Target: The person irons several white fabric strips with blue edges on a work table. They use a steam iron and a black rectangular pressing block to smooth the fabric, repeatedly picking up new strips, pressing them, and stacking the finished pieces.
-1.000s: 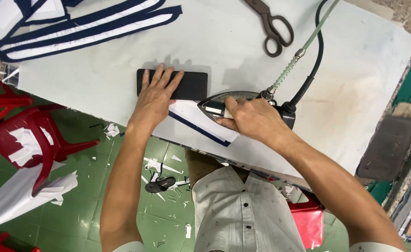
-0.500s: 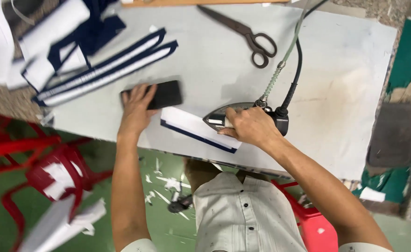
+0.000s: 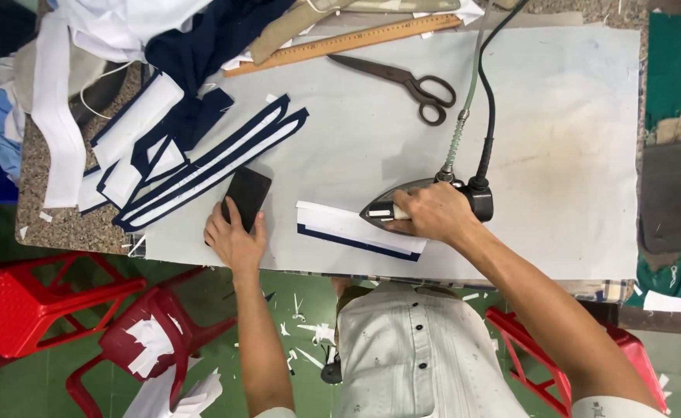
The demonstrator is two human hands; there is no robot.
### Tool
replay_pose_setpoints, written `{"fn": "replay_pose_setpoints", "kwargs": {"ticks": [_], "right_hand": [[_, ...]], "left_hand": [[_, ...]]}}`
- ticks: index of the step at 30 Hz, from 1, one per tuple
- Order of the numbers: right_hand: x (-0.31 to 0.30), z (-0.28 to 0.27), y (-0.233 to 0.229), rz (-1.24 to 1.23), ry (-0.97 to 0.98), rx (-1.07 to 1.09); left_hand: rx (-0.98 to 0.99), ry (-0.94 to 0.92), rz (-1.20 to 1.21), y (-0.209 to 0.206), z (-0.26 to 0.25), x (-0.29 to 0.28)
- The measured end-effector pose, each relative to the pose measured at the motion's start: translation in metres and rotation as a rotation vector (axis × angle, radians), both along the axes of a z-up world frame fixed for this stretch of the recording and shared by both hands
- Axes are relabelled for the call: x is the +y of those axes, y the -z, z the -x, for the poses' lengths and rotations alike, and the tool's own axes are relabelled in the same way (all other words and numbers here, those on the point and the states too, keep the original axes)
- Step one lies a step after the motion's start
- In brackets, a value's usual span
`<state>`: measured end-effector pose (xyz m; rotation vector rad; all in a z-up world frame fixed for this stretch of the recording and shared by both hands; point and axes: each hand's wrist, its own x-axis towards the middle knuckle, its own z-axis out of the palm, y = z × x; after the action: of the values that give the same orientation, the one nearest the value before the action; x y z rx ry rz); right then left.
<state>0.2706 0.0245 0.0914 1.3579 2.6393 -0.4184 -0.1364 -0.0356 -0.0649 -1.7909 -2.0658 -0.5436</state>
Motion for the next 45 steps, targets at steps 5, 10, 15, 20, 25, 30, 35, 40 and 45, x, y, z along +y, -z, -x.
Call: {"fn": "replay_pose_setpoints", "kwargs": {"ticks": [5, 10, 15, 20, 25, 30, 35, 40, 45], "right_hand": [[0.002, -0.002, 0.005, 0.018, -0.019, -0.003], [0.003, -0.003, 0.011, 0.026, -0.023, 0.011], [0.004, -0.005, 0.018, 0.028, -0.015, 0.006], [0.005, -0.005, 0.037, -0.022, -0.035, -0.001], [0.010, 0.012, 0.027, 0.018, 0.006, 0.020], [0.012, 0.019, 0.018, 0.061, -0.015, 0.020], [0.018, 0.020, 0.000, 0.176, -0.021, 0.063], [0.025, 0.016, 0.006, 0.247, -0.080, 0.096], [0.023, -0.002, 0.038, 0.237, -0.146, 0.034]], "left_hand": [[0.043, -0.051, -0.095, 0.004, -0.010, -0.002], [0.061, -0.074, -0.125, 0.004, -0.012, -0.001], [0.044, -0.075, -0.109, 0.001, -0.015, 0.000], [0.024, -0.076, -0.088, -0.002, -0.017, 0.001], [0.036, -0.094, -0.064, -0.002, -0.017, 0.001], [-0.013, -0.108, 0.016, -0.005, -0.018, -0.001], [-0.100, -0.118, 0.141, -0.001, -0.007, -0.001], [-0.241, -0.016, 0.283, -0.021, -0.041, 0.010], [-0.441, 0.255, 0.562, -0.049, -0.129, 0.010]]}}
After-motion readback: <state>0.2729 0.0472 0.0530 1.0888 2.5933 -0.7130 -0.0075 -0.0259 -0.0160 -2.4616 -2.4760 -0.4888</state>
